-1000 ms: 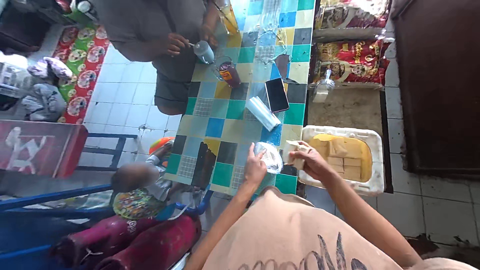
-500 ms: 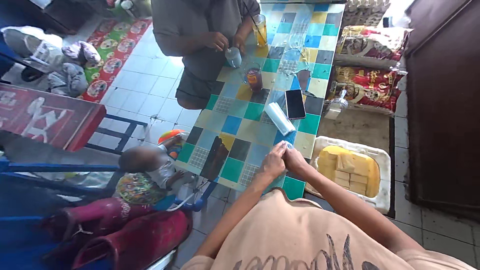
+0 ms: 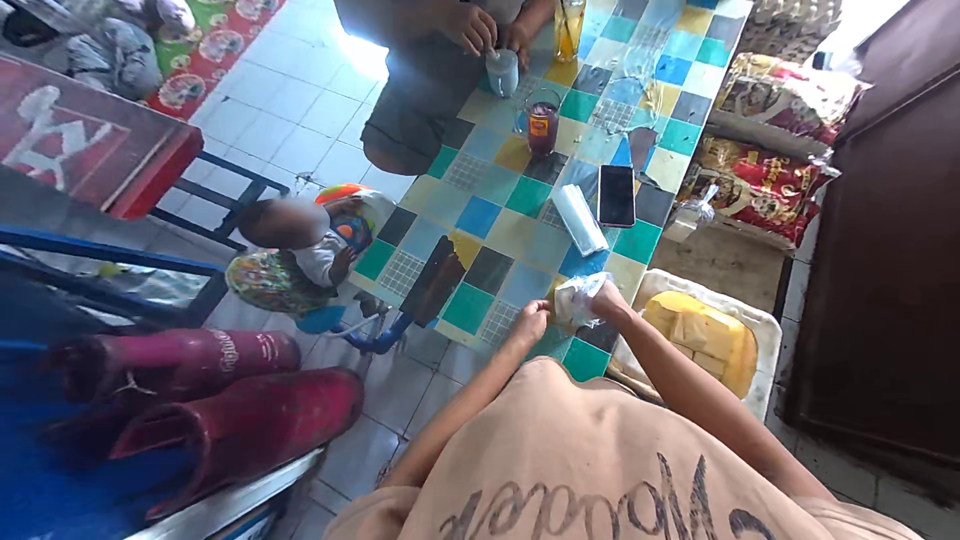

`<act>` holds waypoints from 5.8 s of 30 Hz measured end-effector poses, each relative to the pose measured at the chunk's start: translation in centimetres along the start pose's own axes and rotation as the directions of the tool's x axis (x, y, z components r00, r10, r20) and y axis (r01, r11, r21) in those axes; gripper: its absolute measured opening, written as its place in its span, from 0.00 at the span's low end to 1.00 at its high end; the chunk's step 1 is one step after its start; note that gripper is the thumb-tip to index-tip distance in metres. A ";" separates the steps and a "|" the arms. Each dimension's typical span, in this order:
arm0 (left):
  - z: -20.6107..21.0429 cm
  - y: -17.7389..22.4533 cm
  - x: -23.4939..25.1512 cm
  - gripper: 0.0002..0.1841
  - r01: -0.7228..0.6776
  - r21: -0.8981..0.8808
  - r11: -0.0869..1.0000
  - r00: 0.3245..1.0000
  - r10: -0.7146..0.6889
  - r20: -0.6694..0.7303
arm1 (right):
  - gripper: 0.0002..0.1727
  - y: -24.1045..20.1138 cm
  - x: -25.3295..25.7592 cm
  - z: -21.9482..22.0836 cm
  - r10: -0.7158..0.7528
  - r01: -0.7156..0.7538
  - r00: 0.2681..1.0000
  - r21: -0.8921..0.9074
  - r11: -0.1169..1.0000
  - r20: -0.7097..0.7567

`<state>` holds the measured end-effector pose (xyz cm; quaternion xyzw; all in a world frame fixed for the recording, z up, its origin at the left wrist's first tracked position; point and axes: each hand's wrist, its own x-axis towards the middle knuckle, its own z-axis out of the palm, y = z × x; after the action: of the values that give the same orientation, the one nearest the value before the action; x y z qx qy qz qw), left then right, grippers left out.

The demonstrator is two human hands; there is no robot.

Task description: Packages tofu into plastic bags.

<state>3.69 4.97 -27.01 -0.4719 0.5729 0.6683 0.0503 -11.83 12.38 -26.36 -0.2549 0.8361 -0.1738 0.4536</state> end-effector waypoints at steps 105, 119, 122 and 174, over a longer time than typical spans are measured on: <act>-12.5 -7.2 -9.5 0.17 0.291 0.421 0.859 0.924 -0.138 -0.356 | 0.24 21.3 7.6 -3.9 0.241 -0.265 0.954 -0.128 0.956 -0.179; -14.5 -10.7 -10.5 0.18 0.290 0.409 0.865 0.924 -0.142 -0.355 | 0.21 23.4 7.9 -4.2 0.023 -0.069 0.977 -0.213 0.975 -0.213; -13.4 -9.4 -10.8 0.17 0.307 0.399 0.864 0.914 -0.151 -0.376 | 0.22 22.9 6.9 -6.1 -0.044 0.026 0.994 -0.169 0.985 -0.099; 2.4 7.4 -3.0 0.25 -0.316 0.632 0.707 0.932 0.358 0.066 | 0.20 5.0 -5.2 -1.0 -0.398 0.618 0.748 0.338 0.710 -0.531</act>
<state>-0.53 5.88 -19.86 -0.3348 0.8415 0.4190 0.0657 -11.65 19.56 -24.98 -0.3123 0.7330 -0.5528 0.2441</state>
